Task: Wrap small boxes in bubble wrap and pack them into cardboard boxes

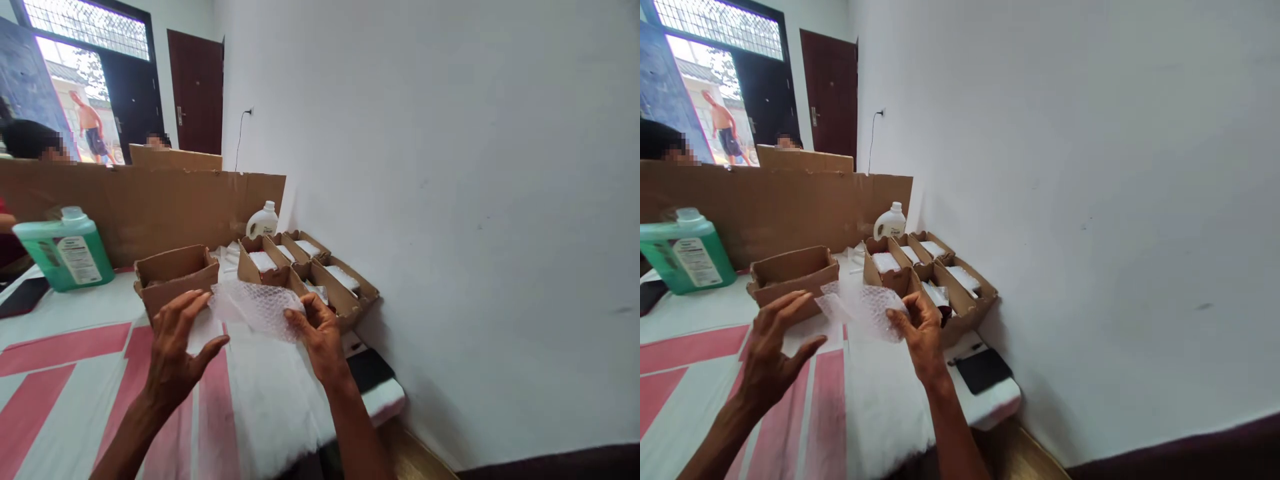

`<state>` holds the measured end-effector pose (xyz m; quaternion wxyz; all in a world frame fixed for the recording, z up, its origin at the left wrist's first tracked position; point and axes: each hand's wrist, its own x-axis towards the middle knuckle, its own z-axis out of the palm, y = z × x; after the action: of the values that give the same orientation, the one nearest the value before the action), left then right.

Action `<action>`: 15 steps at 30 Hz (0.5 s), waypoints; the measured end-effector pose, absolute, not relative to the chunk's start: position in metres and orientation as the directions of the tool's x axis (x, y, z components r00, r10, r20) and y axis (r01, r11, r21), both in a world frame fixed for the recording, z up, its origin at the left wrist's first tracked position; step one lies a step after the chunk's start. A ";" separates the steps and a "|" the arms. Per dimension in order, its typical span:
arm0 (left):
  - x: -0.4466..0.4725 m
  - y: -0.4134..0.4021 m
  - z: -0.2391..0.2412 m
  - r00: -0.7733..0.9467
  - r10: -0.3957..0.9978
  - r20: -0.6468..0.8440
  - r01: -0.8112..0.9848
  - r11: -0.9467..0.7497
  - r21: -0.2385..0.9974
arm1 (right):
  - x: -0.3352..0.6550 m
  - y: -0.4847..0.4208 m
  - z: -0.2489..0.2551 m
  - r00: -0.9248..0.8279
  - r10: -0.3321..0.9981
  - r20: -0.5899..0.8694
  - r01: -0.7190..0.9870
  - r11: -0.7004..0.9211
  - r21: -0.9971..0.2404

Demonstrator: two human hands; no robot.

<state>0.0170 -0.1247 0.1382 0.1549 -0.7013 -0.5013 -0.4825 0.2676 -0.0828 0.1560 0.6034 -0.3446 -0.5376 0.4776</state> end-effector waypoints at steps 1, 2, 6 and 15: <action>0.025 -0.133 0.137 0.072 0.555 0.829 0.858 -0.458 0.232 | 0.268 -0.091 0.149 -0.062 0.950 0.307 -0.234 0.285 -0.929; 0.030 -0.140 0.135 0.110 0.559 0.822 0.859 -0.470 0.204 | 0.267 -0.099 0.143 -0.088 0.952 0.293 -0.260 0.262 -0.930; 0.034 -0.160 0.119 0.194 0.575 0.795 0.811 -0.550 0.200 | 0.265 -0.115 0.115 -0.113 0.968 0.225 -0.360 0.171 -0.917; 0.010 -0.234 0.068 0.416 0.589 0.693 0.820 -0.572 -0.007 | 0.241 -0.091 0.036 -0.215 0.973 -0.090 -0.353 -0.163 -0.921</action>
<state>0.0097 -0.2343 0.0676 0.1755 -0.8231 -0.4280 -0.3296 0.2408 -0.0912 0.0359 0.5000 -0.3778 -0.4102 0.6626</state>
